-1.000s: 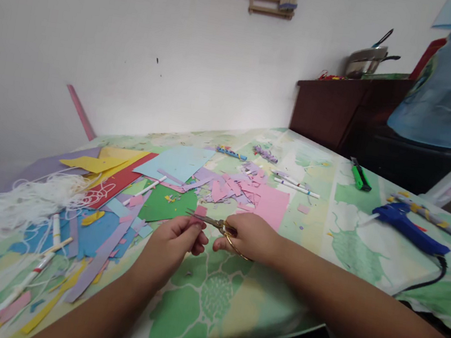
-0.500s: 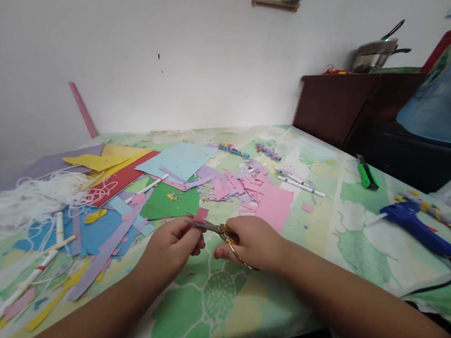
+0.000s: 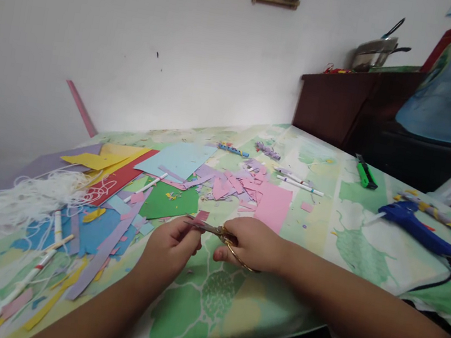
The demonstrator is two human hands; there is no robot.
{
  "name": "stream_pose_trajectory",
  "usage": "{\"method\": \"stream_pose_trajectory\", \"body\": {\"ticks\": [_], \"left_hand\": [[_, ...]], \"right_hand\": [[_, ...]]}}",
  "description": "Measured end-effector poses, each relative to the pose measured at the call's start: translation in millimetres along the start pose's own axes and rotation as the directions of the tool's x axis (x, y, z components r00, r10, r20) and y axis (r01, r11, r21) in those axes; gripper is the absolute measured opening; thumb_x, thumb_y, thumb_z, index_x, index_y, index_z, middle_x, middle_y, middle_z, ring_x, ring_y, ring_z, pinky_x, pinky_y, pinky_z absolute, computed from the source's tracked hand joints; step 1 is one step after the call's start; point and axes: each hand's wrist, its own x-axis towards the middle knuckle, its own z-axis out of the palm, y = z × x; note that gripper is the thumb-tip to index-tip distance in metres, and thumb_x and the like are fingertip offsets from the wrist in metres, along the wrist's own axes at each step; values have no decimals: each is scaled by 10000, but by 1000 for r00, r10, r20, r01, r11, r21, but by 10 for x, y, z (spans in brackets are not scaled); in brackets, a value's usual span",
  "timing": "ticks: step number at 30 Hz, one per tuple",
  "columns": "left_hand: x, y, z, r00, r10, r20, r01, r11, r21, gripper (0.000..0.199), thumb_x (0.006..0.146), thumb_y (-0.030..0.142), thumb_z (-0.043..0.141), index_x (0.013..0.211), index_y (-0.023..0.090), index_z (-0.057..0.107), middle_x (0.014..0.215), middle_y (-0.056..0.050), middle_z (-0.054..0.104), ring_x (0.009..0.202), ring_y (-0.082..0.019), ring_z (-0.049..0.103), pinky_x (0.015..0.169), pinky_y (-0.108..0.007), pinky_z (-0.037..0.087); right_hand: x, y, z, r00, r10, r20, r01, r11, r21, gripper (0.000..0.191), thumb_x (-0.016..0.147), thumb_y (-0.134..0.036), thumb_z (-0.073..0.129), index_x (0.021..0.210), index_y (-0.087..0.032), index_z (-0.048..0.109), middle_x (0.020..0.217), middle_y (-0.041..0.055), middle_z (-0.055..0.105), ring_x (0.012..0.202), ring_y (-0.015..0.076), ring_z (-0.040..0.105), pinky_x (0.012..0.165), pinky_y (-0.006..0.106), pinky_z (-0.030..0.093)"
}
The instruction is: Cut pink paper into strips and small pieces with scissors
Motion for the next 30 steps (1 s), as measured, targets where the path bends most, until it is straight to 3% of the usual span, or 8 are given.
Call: {"method": "stream_pose_trajectory", "body": {"ticks": [8,15,30], "left_hand": [[7,-7,0,998,-58,-9,58,998,-19,234,676,273,412,474,177,481,437,37,470,463,-101,441,464,-209,332],[24,-15,28,991,-129,29,132,958,-255,167,662,285,441,561,169,507,477,44,509,463,-91,473,490,-207,371],[109,-123,78,991,-99,86,122,935,-334,166,662,303,461,588,162,507,489,41,522,445,-88,471,475,-211,362]], "right_hand": [[30,30,29,1000,15,-16,-16,998,-59,574,624,-668,278,666,-153,527,579,20,519,491,97,394,424,202,200],[56,50,47,999,35,-29,-38,996,-86,589,608,-675,292,671,-146,544,577,25,525,504,98,413,432,201,206],[98,145,90,996,69,-56,-75,990,-116,620,579,-703,278,685,-156,552,570,17,517,492,96,398,414,198,208]]}}
